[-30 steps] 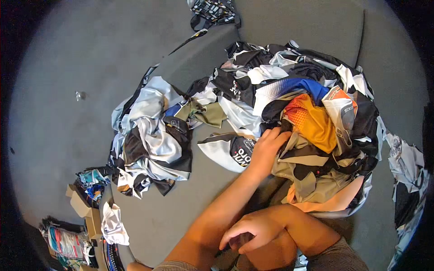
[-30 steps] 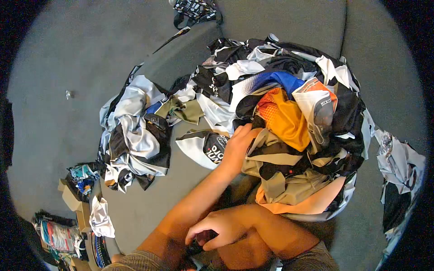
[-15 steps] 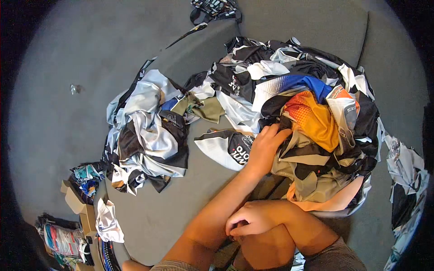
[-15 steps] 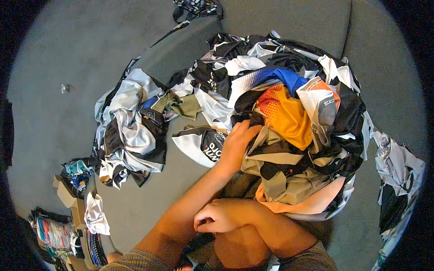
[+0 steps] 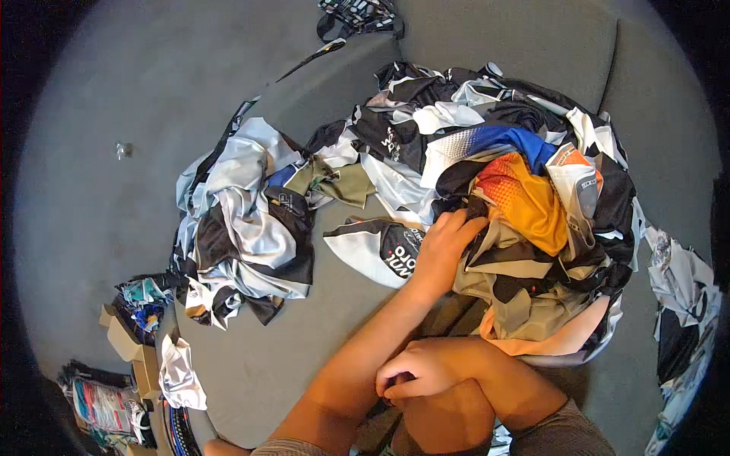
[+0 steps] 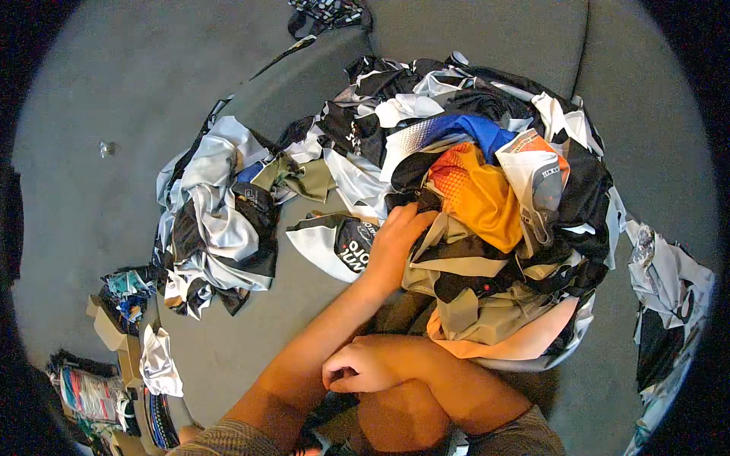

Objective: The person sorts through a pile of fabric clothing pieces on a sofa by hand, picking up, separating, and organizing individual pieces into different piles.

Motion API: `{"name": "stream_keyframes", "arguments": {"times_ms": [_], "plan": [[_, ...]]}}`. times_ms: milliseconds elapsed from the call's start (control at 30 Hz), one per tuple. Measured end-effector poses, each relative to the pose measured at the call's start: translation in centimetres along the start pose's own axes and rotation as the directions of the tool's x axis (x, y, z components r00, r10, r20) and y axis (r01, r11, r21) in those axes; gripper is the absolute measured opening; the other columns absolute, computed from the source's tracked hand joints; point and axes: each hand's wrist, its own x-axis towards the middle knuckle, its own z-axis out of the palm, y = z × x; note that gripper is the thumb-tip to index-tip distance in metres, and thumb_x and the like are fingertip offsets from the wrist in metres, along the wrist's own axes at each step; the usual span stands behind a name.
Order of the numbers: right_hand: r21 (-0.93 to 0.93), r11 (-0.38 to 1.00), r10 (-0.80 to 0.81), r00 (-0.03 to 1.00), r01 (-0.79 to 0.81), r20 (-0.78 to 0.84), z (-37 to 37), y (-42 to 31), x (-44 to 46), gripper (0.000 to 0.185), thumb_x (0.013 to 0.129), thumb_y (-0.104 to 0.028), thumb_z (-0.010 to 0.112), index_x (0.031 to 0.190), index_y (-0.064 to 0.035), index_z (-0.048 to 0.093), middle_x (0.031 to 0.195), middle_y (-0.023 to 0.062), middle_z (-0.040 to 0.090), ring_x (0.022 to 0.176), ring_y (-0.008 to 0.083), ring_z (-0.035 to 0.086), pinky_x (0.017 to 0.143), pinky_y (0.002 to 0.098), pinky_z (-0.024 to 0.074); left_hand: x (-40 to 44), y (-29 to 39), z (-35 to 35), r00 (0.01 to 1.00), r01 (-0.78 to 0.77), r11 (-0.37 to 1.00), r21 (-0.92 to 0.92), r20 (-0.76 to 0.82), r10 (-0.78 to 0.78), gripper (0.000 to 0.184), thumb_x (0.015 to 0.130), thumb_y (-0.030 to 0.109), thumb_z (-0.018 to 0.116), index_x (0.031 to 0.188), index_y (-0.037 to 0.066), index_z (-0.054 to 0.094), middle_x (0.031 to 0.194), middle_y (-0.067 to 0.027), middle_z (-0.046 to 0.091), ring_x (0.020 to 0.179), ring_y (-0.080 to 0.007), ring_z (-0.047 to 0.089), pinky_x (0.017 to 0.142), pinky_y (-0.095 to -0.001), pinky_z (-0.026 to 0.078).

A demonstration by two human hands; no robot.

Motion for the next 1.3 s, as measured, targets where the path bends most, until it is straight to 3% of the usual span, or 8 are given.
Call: {"name": "stream_keyframes", "arguments": {"times_ms": [800,933,1033,1100,1133,1200,1233,1300], "plan": [[-0.019,0.999,-0.038,0.999,0.039,0.033,-0.2,-0.2,0.0,0.014,0.099,-0.013,0.062,0.107,-0.0060,0.072,0.094,0.0036,0.077,0.079,0.0196,0.068,0.074,0.0317,0.0531,-0.1,0.0,-0.2,1.000,0.004,1.000,-0.001,0.013,-0.004,0.044,0.087,0.017,0.060,0.130,0.008,0.060,0.116,-0.0125,0.058,0.102,-0.0328,0.055,0.091,-0.0373,0.046],[0.012,0.998,-0.055,0.998,0.055,0.004,-0.2,-0.5,-0.1,0.015,0.099,-0.014,0.062,0.109,-0.0063,0.072,0.095,0.0043,0.077,0.080,0.0196,0.069,0.075,0.0318,0.0533,0.0,-0.1,-0.9,0.999,-0.054,0.980,-0.189,-0.011,0.053,0.047,0.082,0.018,0.067,0.126,0.005,0.062,0.114,-0.0137,0.063,0.100,-0.0316,0.059,0.089,-0.0361,0.047],[0.073,0.997,-0.023,1.000,0.022,0.011,0.1,-3.2,-0.4,0.017,0.099,-0.014,0.064,0.111,-0.0059,0.072,0.097,0.0047,0.076,0.080,0.0214,0.068,0.076,0.0322,0.0531,-2.9,0.9,-2.7,0.976,0.203,0.866,-0.456,0.028,-0.214,0.058,0.076,0.033,0.082,0.121,0.002,0.063,0.109,-0.0112,0.068,0.099,-0.0258,0.066,0.092,-0.0348,0.049],[0.357,0.846,-0.432,0.902,0.396,0.022,1.3,-5.0,-0.5,0.019,0.097,-0.015,0.066,0.113,-0.0047,0.072,0.097,0.0056,0.075,0.078,0.0220,0.067,0.076,0.0317,0.0522,-5.3,1.7,-5.1,0.940,0.243,0.836,-0.492,-0.093,-0.328,0.038,0.089,0.013,0.068,0.125,0.002,0.063,0.111,-0.0100,0.069,0.094,-0.0170,0.064,0.086,-0.0338,0.050],[0.379,0.821,-0.499,0.860,0.428,0.110,1.5,-4.9,-0.1,0.032,0.100,-0.029,0.066,0.125,-0.0091,0.070,0.108,0.0034,0.075,0.082,0.0160,0.069,0.072,0.0262,0.0538,-7.3,-0.9,-4.1,0.916,-0.072,0.911,-0.407,-0.389,-0.101,0.034,0.097,0.016,0.060,0.129,0.004,0.063,0.110,-0.0086,0.069,0.091,-0.0170,0.064,0.085,-0.0315,0.050],[0.400,0.791,-0.562,0.808,0.463,0.176,1.5,-5.0,-0.5,0.046,0.102,-0.043,0.065,0.138,-0.0135,0.067,0.120,0.0012,0.076,0.087,0.0100,0.072,0.069,0.0206,0.0553,-14.8,-9.9,-8.7,0.779,-0.019,0.941,-0.339,-0.595,-0.198,0.021,0.097,0.016,0.062,0.115,0.008,0.059,0.102,-0.0047,0.062,0.085,-0.0157,0.059,0.083,-0.0324,0.051],[0.420,0.785,-0.536,0.839,0.455,0.094,1.2,-5.3,-1.2,0.032,0.101,-0.029,0.064,0.126,-0.0099,0.069,0.104,0.0024,0.074,0.080,0.0120,0.067,0.070,0.0238,0.0522,-14.5,-15.9,-9.6,0.577,0.053,0.961,-0.273,-0.777,-0.252,0.012,0.096,0.016,0.064,0.102,0.011,0.055,0.094,-0.0008,0.056,0.079,-0.0143,0.053,0.082,-0.0334,0.052],[0.465,0.772,-0.473,0.880,0.434,-0.036,0.5,-5.3,-1.9,0.019,0.098,-0.014,0.065,0.114,-0.0049,0.071,0.090,0.0053,0.072,0.074,0.0156,0.063,0.071,0.0276,0.0490,-8.6,-9.7,-20.2,0.608,0.194,0.889,-0.415,-0.661,-0.441,0.026,0.099,0.027,0.060,0.120,0.014,0.049,0.111,-0.0054,0.054,0.096,-0.0192,0.053,0.091,-0.0374,0.050]]}}
